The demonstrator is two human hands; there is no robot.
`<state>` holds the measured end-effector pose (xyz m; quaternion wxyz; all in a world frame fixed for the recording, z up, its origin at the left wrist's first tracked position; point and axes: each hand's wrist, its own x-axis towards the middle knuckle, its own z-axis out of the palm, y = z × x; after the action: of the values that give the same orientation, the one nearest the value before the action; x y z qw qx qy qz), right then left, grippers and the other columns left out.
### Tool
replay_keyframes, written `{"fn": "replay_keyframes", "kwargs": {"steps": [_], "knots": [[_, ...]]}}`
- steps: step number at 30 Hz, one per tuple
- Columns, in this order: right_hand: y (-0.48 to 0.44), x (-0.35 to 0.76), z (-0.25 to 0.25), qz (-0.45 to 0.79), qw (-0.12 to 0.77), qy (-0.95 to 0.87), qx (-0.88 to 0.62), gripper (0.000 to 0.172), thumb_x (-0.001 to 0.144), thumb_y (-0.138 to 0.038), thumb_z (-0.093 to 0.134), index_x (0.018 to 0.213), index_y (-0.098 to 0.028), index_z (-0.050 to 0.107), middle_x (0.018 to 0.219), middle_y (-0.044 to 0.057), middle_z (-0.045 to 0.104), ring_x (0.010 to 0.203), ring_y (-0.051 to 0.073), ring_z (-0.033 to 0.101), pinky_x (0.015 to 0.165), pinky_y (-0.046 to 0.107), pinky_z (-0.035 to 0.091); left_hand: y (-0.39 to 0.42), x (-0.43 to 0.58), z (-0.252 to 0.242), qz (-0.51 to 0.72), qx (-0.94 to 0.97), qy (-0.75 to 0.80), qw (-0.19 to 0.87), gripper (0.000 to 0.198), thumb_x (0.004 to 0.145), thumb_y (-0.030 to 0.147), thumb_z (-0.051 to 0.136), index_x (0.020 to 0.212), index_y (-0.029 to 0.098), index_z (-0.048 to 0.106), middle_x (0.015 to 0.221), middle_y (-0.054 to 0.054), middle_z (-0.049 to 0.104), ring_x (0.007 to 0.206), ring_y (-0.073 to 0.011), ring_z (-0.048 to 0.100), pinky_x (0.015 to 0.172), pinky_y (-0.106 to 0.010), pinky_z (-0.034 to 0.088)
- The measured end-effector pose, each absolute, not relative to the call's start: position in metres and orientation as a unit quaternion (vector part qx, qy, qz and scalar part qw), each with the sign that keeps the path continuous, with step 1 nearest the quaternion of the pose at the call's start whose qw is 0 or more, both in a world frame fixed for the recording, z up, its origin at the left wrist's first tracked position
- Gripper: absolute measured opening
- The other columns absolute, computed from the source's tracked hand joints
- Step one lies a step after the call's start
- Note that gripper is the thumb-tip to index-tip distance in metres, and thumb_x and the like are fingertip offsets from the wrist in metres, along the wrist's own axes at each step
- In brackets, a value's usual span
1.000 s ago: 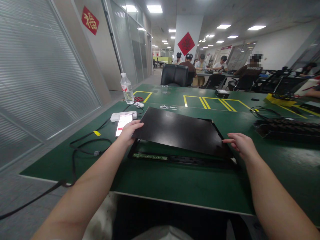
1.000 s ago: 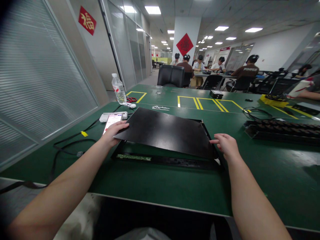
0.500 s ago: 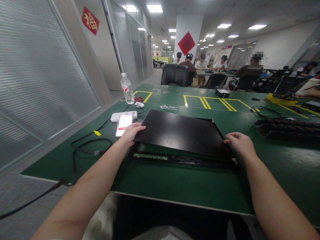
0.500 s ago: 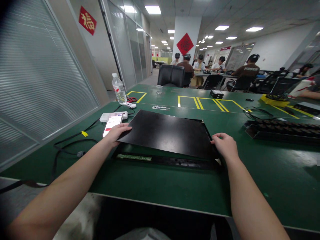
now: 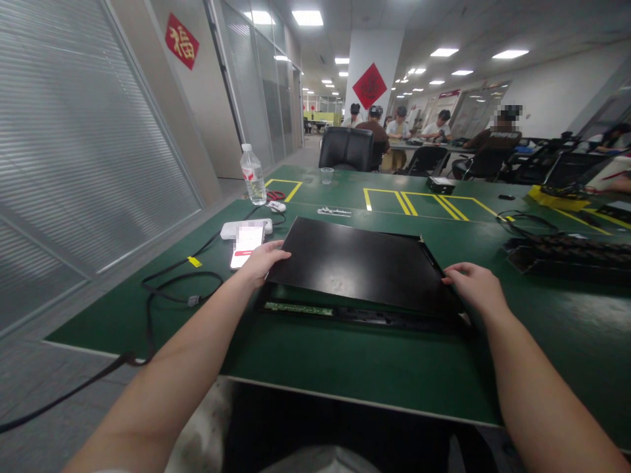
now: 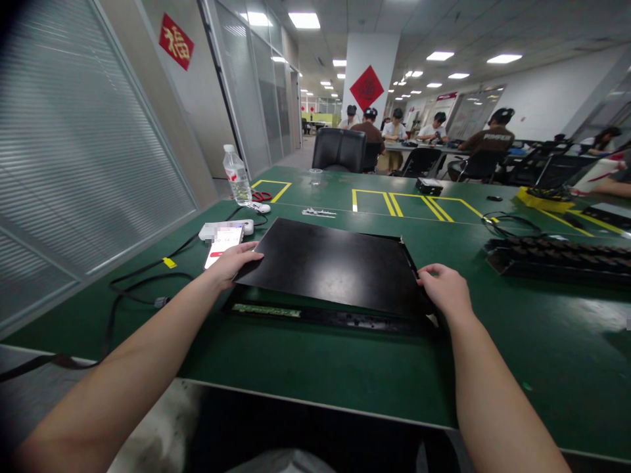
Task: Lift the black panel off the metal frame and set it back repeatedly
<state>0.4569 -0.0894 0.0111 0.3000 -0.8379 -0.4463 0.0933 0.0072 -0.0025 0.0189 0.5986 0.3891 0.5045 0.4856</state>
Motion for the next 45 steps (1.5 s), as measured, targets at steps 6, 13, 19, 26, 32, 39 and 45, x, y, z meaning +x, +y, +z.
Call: {"fn": "replay_keyframes", "kwargs": {"steps": [6, 13, 19, 26, 32, 39, 45], "knots": [[-0.088, 0.459, 0.01, 0.093, 0.295, -0.455, -0.835, 0.014, 0.075, -0.028, 0.061, 0.079, -0.024, 0.073, 0.073, 0.006, 0.075, 0.078, 0.026, 0.066, 0.061, 0.032, 0.041, -0.006, 0.01, 0.021, 0.474, 0.407, 0.498, 0.601, 0.044, 0.058, 0.005, 0.075, 0.1, 0.019, 0.074, 0.074, -0.005, 0.076, 0.058, -0.021, 0.07, 0.053, -0.029, 0.055], [-0.087, 0.463, 0.007, 0.084, 0.297, -0.465, -0.83, 0.014, 0.075, -0.029, 0.062, 0.079, -0.024, 0.074, 0.072, 0.006, 0.075, 0.076, 0.026, 0.067, 0.06, 0.032, 0.042, -0.007, 0.014, 0.023, 0.468, 0.413, 0.52, 0.582, 0.043, 0.059, 0.007, 0.072, 0.1, 0.019, 0.073, 0.072, -0.004, 0.076, 0.056, -0.0214, 0.069, 0.053, -0.03, 0.055], [-0.087, 0.464, 0.006, 0.088, 0.295, -0.46, -0.833, 0.016, 0.074, -0.03, 0.061, 0.081, -0.023, 0.074, 0.073, 0.006, 0.075, 0.075, 0.026, 0.066, 0.06, 0.033, 0.042, -0.007, 0.014, 0.021, 0.465, 0.423, 0.519, 0.579, 0.047, 0.061, 0.007, 0.07, 0.106, 0.017, 0.072, 0.072, -0.005, 0.076, 0.054, -0.0208, 0.068, 0.051, -0.029, 0.053], [-0.088, 0.462, 0.007, 0.089, 0.296, -0.46, -0.832, 0.014, 0.075, -0.03, 0.061, 0.079, -0.023, 0.073, 0.073, 0.006, 0.075, 0.077, 0.026, 0.066, 0.062, 0.033, 0.042, -0.007, 0.014, 0.02, 0.466, 0.427, 0.516, 0.578, 0.048, 0.061, 0.006, 0.07, 0.108, 0.016, 0.071, 0.072, -0.005, 0.076, 0.055, -0.0214, 0.069, 0.051, -0.029, 0.053], [-0.089, 0.46, 0.009, 0.101, 0.297, -0.453, -0.835, 0.016, 0.074, -0.03, 0.06, 0.08, -0.023, 0.073, 0.074, 0.006, 0.076, 0.077, 0.026, 0.067, 0.063, 0.033, 0.043, -0.009, 0.016, 0.023, 0.458, 0.427, 0.53, 0.572, 0.041, 0.069, 0.005, 0.067, 0.108, 0.016, 0.07, 0.071, -0.004, 0.075, 0.054, -0.0192, 0.069, 0.051, -0.027, 0.054], [-0.088, 0.459, 0.01, 0.095, 0.302, -0.455, -0.832, 0.02, 0.072, -0.034, 0.058, 0.079, -0.023, 0.074, 0.071, 0.005, 0.075, 0.076, 0.026, 0.067, 0.064, 0.035, 0.043, -0.012, 0.018, 0.026, 0.445, 0.434, 0.539, 0.568, 0.035, 0.082, 0.011, 0.067, 0.116, 0.016, 0.071, 0.083, -0.006, 0.079, 0.063, -0.0185, 0.072, 0.063, -0.028, 0.058], [-0.088, 0.46, 0.01, 0.101, 0.291, -0.452, -0.837, 0.023, 0.071, -0.034, 0.056, 0.081, -0.024, 0.074, 0.074, 0.005, 0.076, 0.077, 0.026, 0.067, 0.065, 0.035, 0.043, -0.011, 0.019, 0.026, 0.453, 0.43, 0.541, 0.563, 0.046, 0.082, 0.006, 0.062, 0.127, 0.015, 0.066, 0.084, -0.006, 0.079, 0.064, -0.0178, 0.072, 0.067, -0.029, 0.058]]}}
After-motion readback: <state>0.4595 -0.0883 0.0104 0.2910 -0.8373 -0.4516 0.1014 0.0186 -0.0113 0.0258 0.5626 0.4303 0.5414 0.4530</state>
